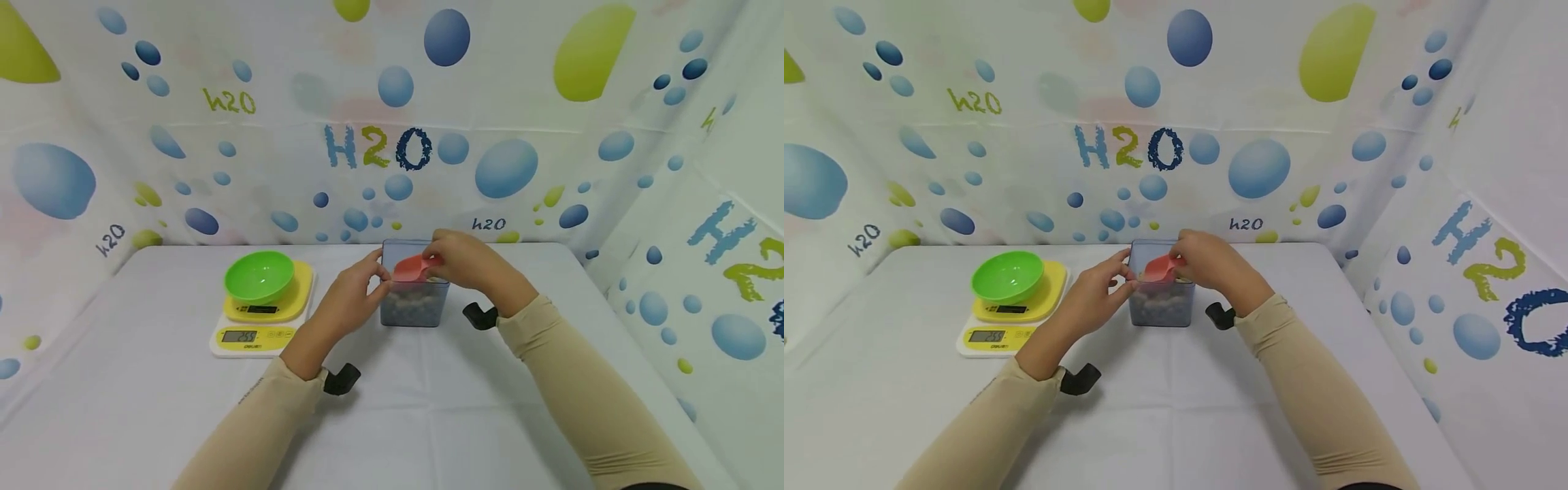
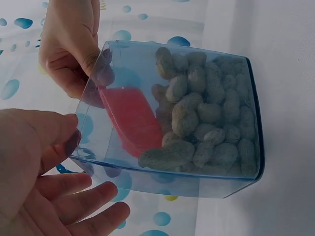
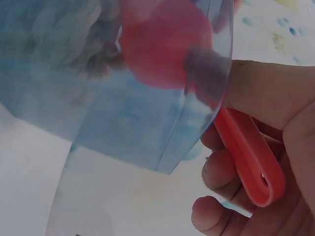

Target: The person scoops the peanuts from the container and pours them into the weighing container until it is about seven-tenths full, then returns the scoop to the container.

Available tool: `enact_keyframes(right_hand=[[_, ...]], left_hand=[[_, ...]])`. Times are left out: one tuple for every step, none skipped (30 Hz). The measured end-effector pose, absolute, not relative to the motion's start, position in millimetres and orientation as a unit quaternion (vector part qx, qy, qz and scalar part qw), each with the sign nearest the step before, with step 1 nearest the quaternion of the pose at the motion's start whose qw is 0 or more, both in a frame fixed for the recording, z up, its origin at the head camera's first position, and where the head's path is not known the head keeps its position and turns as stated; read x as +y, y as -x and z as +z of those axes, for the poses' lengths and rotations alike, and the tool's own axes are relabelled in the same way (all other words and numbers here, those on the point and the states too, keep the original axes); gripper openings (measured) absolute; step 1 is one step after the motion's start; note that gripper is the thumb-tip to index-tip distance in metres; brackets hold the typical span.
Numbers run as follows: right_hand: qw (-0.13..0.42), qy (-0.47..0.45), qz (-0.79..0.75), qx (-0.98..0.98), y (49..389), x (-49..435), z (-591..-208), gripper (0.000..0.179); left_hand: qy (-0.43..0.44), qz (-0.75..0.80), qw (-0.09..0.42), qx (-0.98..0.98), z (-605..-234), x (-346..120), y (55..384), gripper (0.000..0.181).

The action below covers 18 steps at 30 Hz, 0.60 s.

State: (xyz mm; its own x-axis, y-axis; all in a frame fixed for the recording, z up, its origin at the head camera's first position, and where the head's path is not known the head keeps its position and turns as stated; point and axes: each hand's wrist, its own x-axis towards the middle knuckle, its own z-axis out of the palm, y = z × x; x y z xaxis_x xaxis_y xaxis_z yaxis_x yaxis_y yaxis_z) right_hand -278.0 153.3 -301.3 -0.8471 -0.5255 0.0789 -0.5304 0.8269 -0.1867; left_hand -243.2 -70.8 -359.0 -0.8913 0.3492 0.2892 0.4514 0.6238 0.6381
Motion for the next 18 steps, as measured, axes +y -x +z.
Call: enact_keyframes(right_hand=[[0.009, -0.272, 0.098, -0.957, 277.0, 151.7, -300.9, 0.031], [0.007, -0.267, 0.093, -0.959, 276.0, 150.3, -300.3, 0.032], [0.004, -0.263, 0.089, -0.961, 275.0, 149.2, -299.6, 0.033], [0.002, -0.261, 0.083, -0.962, 273.9, 148.3, -298.4, 0.033], [0.003, -0.260, 0.077, -0.962, 272.8, 148.0, -296.9, 0.033], [0.005, -0.263, 0.069, -0.962, 272.0, 148.1, -295.3, 0.033], [0.009, -0.266, 0.061, -0.962, 270.9, 148.3, -292.9, 0.031], [0.015, -0.271, 0.052, -0.961, 269.7, 148.7, -290.1, 0.030], [0.021, -0.275, 0.047, -0.960, 268.4, 149.2, -286.8, 0.028], [0.027, -0.279, 0.041, -0.959, 267.1, 149.8, -283.3, 0.026], [0.038, -0.284, 0.034, -0.957, 266.2, 150.5, -279.9, 0.024], [0.048, -0.288, 0.026, -0.956, 265.1, 150.9, -276.7, 0.022], [0.057, -0.290, 0.015, -0.955, 263.9, 151.2, -273.6, 0.019], [0.068, -0.291, 0.003, -0.954, 263.2, 151.4, -271.2, 0.017], [0.078, -0.291, -0.013, -0.953, 262.6, 151.3, -269.4, 0.015], [0.089, -0.289, -0.030, -0.953, 262.2, 150.9, -268.3, 0.013], [0.099, -0.286, -0.051, -0.952, 261.9, 150.0, -267.8, 0.013], [0.103, -0.280, -0.068, -0.952, 261.5, 148.8, -267.9, 0.014]], left_hand=[[0.223, -0.378, 0.067, -0.896, -359.3, -70.7, 243.2, 0.011], [0.221, -0.384, 0.063, -0.894, -359.3, -70.5, 243.0, 0.012], [0.217, -0.390, 0.059, -0.893, -359.4, -70.3, 243.3, 0.014], [0.212, -0.393, 0.055, -0.893, -359.7, -70.1, 243.8, 0.017], [0.206, -0.394, 0.052, -0.894, -359.7, -70.1, 244.5, 0.022], [0.201, -0.393, 0.050, -0.896, -359.7, -70.4, 245.0, 0.027], [0.198, -0.390, 0.050, -0.898, -359.9, -70.6, 245.7, 0.034], [0.196, -0.386, 0.049, -0.900, -360.2, -70.9, 246.6, 0.040], [0.194, -0.382, 0.048, -0.902, -360.4, -71.2, 247.3, 0.046], [0.194, -0.377, 0.046, -0.905, -360.8, -71.6, 247.9, 0.051], [0.195, -0.373, 0.043, -0.906, -361.1, -72.1, 248.6, 0.054], [0.197, -0.368, 0.039, -0.908, -361.5, -72.5, 249.3, 0.056], [0.199, -0.366, 0.036, -0.909, -362.0, -72.7, 250.1, 0.057], [0.201, -0.364, 0.033, -0.909, -362.4, -73.1, 250.8, 0.058], [0.203, -0.363, 0.029, -0.909, -362.7, -73.3, 251.3, 0.059], [0.207, -0.361, 0.028, -0.909, -363.0, -73.6, 252.0, 0.060], [0.211, -0.359, 0.027, -0.909, -363.3, -73.8, 252.5, 0.061], [0.213, -0.358, 0.025, -0.909, -363.7, -73.9, 252.9, 0.062]])
